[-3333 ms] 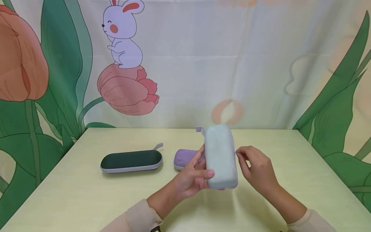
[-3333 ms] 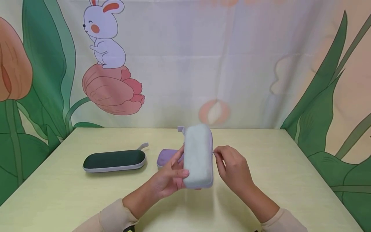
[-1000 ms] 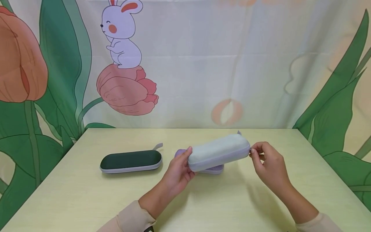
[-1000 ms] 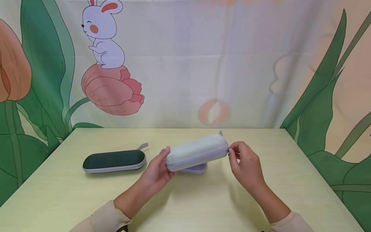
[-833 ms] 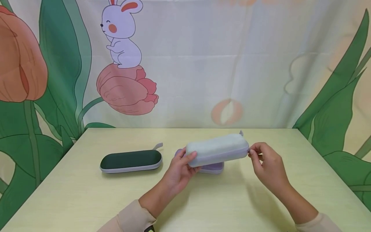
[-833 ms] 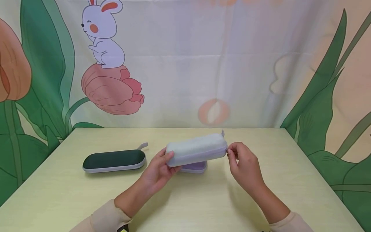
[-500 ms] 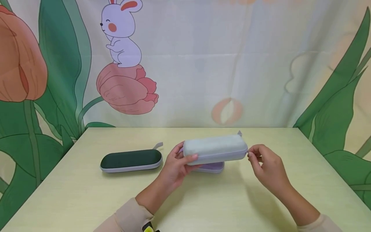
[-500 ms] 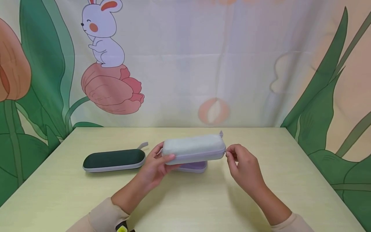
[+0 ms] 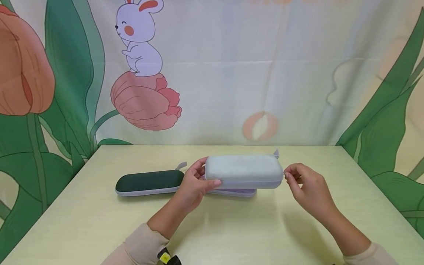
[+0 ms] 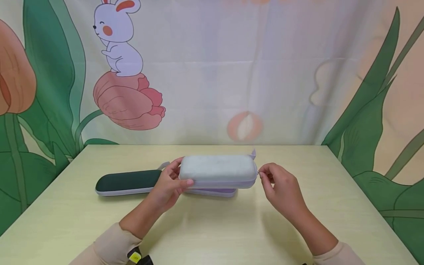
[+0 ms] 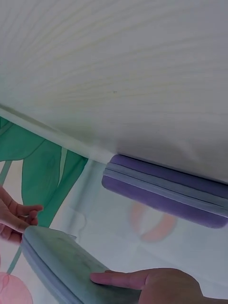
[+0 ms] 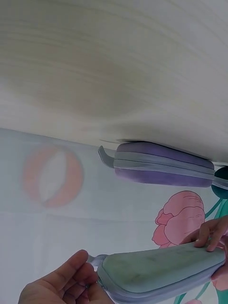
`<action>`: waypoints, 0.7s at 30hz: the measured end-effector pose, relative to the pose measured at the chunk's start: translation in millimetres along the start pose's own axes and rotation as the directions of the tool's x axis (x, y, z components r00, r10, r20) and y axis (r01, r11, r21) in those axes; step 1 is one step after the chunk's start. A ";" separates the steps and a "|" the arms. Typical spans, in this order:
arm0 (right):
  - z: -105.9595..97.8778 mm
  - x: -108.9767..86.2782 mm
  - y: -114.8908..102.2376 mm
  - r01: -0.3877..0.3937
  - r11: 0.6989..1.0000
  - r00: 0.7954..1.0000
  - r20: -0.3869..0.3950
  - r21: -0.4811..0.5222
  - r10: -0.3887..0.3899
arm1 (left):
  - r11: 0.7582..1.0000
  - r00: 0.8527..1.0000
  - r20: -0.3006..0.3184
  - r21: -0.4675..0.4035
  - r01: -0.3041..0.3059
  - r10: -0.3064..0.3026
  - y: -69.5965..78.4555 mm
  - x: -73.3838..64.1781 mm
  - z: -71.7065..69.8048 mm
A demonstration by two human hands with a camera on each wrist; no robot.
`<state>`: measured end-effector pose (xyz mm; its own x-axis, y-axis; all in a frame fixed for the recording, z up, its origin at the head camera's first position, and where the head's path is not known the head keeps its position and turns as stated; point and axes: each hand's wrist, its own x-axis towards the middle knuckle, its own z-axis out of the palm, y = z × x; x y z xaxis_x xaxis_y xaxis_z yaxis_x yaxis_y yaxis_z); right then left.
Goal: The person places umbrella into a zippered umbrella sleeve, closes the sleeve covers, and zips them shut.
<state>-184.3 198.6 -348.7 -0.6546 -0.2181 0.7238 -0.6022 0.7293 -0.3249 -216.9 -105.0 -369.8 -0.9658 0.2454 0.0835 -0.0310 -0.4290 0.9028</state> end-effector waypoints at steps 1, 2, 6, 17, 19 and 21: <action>-0.1 0.2 0.2 -0.001 1.000 1.000 0.003 0.001 0.001 | 1.000 1.000 0.012 0.001 0.003 -0.003 -0.1 0.0 -0.9; -0.2 0.3 0.4 -0.003 1.000 1.000 0.005 0.003 0.003 | 1.000 1.000 0.025 0.000 0.006 -0.006 -0.3 -0.1 -1.7; -0.1 0.3 2.0 -0.005 1.000 1.000 0.009 0.007 0.005 | 1.000 0.998 0.066 -0.006 0.022 -0.021 -1.1 -1.0 -4.0; -2.8 -2.7 4.6 0.038 0.994 0.997 0.068 0.106 -0.046 | 0.997 0.970 0.231 -0.002 0.072 -0.069 -2.3 -4.2 -9.9; -4.7 -5.2 5.7 0.086 0.975 0.990 0.095 0.204 -0.107 | 0.996 0.957 0.276 0.016 0.088 -0.089 -2.4 -5.4 -11.9; -6.9 -7.1 5.8 0.126 0.941 0.978 0.119 0.313 -0.171 | 0.995 0.943 0.319 0.023 0.095 -0.097 -2.6 -5.9 -14.1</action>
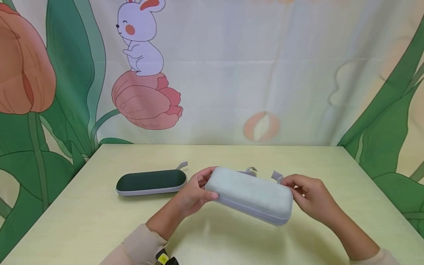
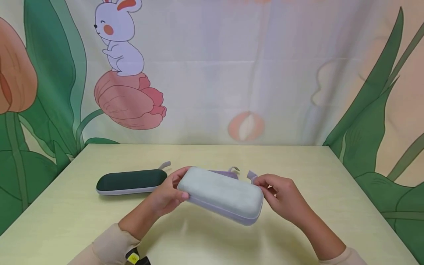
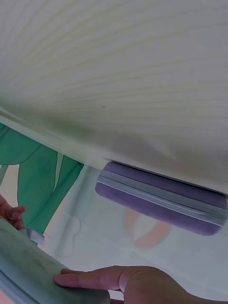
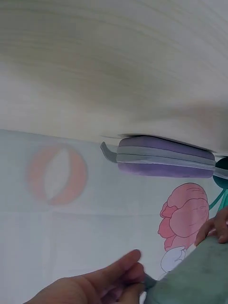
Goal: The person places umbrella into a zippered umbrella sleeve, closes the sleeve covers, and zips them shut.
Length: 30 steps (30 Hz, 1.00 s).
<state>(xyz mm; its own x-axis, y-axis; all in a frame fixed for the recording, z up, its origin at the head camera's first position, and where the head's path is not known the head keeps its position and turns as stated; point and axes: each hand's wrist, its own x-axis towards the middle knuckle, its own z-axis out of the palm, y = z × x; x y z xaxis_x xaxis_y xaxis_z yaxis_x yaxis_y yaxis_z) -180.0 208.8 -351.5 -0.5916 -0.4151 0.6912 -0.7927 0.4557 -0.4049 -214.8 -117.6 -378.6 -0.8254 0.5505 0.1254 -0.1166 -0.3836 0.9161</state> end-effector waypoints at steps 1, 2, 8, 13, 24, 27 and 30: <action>-1.1 -0.5 -1.1 0.016 0.999 1.000 0.021 0.052 -0.018 | 1.000 1.000 0.014 0.003 0.001 -0.001 0.3 -0.3 -0.5; -2.0 -0.7 -2.0 0.027 0.995 0.999 0.037 0.097 -0.031 | 1.000 1.000 0.025 0.002 0.000 0.000 0.7 -0.5 -1.0; -5.9 -0.6 -1.2 -0.040 0.985 0.993 0.118 0.169 0.021 | 1.000 1.000 0.027 0.014 0.001 -0.001 2.2 -0.1 -1.0; -7.5 -3.2 8.8 -0.155 0.983 0.971 0.196 0.096 0.134 | 0.995 0.999 -0.031 0.100 0.024 -0.021 -1.7 0.4 4.1; -22.7 -10.9 17.0 -0.140 0.990 0.960 0.241 -0.025 0.142 | 0.964 0.993 -0.078 0.247 0.102 -0.085 -19.1 4.6 23.1; -26.9 -10.9 16.1 -0.137 0.990 0.963 0.231 -0.031 0.141 | 0.960 0.992 -0.088 0.259 0.108 -0.088 -26.4 10.3 31.7; -30.1 -11.2 14.6 -0.107 0.993 0.970 0.211 -0.056 0.116 | 0.955 0.990 -0.114 0.276 0.106 -0.076 -33.8 16.5 41.9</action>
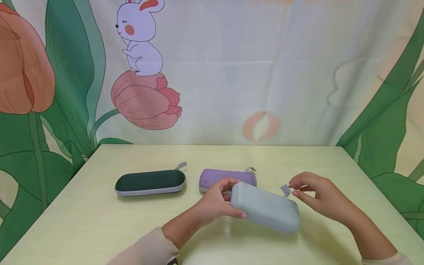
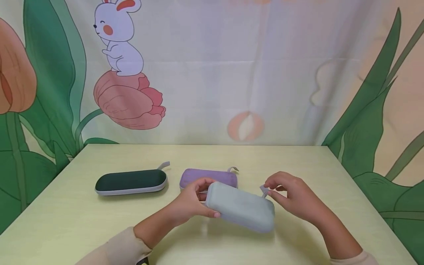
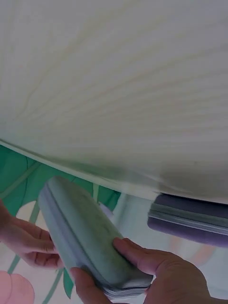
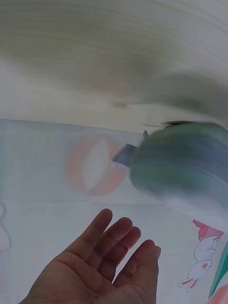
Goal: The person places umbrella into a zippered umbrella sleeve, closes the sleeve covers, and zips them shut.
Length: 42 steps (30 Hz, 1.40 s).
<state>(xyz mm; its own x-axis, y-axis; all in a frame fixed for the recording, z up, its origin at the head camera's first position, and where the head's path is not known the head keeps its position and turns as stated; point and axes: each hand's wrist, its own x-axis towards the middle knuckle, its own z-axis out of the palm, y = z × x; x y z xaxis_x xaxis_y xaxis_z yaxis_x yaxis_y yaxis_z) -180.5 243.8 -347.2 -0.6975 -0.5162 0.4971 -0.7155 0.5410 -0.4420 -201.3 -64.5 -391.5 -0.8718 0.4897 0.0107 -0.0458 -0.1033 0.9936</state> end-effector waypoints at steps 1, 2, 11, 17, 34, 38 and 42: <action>-1.1 -0.9 -0.4 0.005 1.000 1.000 -0.008 -0.018 -0.005 | 1.000 1.000 -0.012 0.005 0.000 0.000 -1.0 2.0 4.3; -2.1 -2.0 -0.7 0.007 0.999 1.000 -0.017 -0.040 -0.007 | 1.000 1.000 -0.023 0.011 0.001 -0.001 -1.9 4.0 8.6; -6.9 -8.4 -0.9 0.005 0.992 0.998 -0.060 -0.126 -0.013 | 0.997 0.998 -0.061 0.077 -0.016 0.021 -6.3 30.3 46.3; -7.9 -6.3 0.1 0.021 0.993 0.998 -0.059 -0.113 -0.028 | 0.992 0.996 -0.085 0.119 -0.028 0.038 -10.2 50.3 66.9; -18.9 -5.8 4.7 -0.051 0.978 0.999 -0.021 -0.201 0.048 | 0.620 0.993 -0.005 0.781 -0.069 0.116 -8.4 98.5 87.1; -21.8 -8.5 13.0 -0.104 0.971 0.994 -0.009 -0.215 0.104 | 0.375 0.994 0.066 0.922 -0.095 0.089 -2.1 111.5 84.8; -23.5 -11.0 21.6 -0.162 0.966 0.986 0.007 -0.200 0.167 | 0.234 0.997 0.076 0.969 -0.080 0.022 -0.9 122.4 83.3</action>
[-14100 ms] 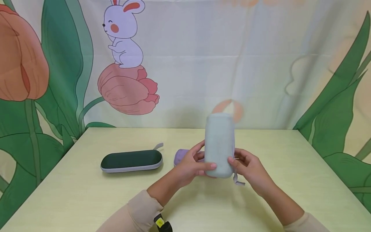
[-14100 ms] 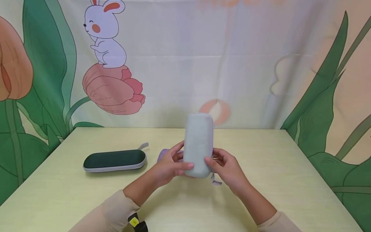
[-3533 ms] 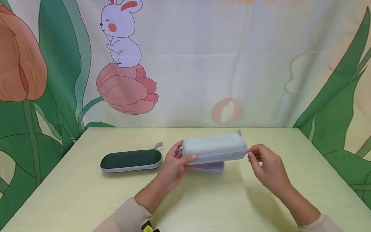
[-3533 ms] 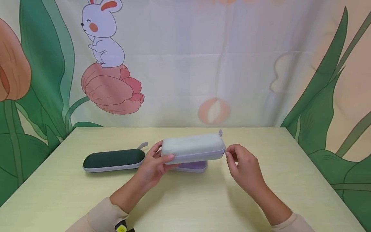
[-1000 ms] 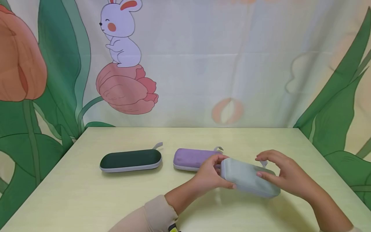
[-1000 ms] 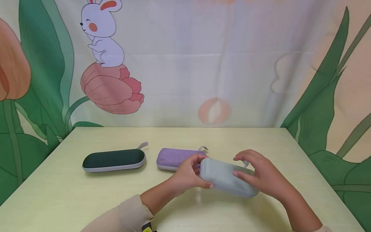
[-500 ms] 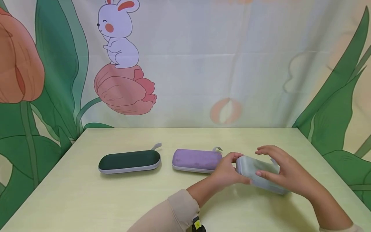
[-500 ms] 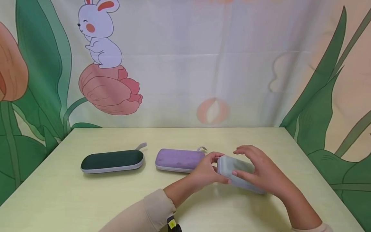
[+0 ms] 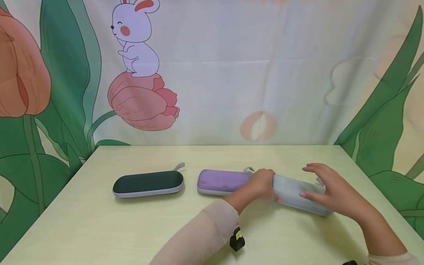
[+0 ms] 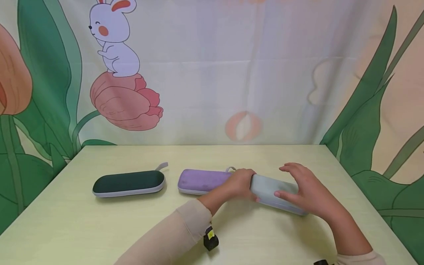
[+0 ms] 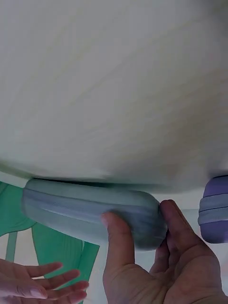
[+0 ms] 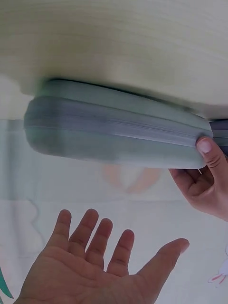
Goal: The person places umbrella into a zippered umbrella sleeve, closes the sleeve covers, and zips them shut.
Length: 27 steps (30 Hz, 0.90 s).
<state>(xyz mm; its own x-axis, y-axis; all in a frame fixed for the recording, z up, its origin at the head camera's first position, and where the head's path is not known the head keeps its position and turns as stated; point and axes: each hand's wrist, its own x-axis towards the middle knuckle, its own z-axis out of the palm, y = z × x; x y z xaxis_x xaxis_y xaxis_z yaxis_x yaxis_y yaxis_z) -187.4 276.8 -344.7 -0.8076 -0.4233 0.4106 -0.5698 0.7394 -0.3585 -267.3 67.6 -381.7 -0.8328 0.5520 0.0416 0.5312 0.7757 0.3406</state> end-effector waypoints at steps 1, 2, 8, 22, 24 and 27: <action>0.1 0.0 1.8 -0.008 1.000 1.000 0.006 0.005 0.008 | 1.000 1.000 0.011 0.022 0.012 -0.012 -0.6 2.2 0.1; 0.2 -0.1 3.2 -0.015 1.000 1.000 0.010 0.010 0.015 | 0.999 1.000 0.019 0.040 0.024 -0.025 -1.5 4.1 0.1; -0.2 -0.2 8.8 -0.025 1.000 0.999 0.021 0.013 0.025 | 0.990 0.995 0.011 0.107 0.095 -0.097 -5.3 11.8 -0.7; -6.8 -4.9 15.0 -0.122 0.992 0.983 0.137 -0.020 0.124 | 0.986 0.993 -0.105 0.161 -0.033 0.051 0.0 -3.1 -9.7; -7.2 -6.2 15.6 -0.129 0.992 0.980 0.149 -0.018 0.130 | 0.987 0.989 -0.129 0.152 -0.057 0.077 0.6 -7.5 -11.8; -6.8 -9.4 14.7 -0.128 0.992 0.980 0.150 -0.006 0.128 | 0.988 0.981 -0.164 0.127 -0.083 0.104 -0.1 -16.1 -15.2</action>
<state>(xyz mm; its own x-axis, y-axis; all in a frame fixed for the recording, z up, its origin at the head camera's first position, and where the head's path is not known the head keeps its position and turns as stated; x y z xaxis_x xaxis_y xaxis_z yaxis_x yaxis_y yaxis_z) -187.1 295.2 -348.1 -0.8873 -0.3989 0.2315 -0.4607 0.7908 -0.4030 -256.3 54.0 -368.2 -0.7872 0.5720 0.2304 0.6144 0.7596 0.2136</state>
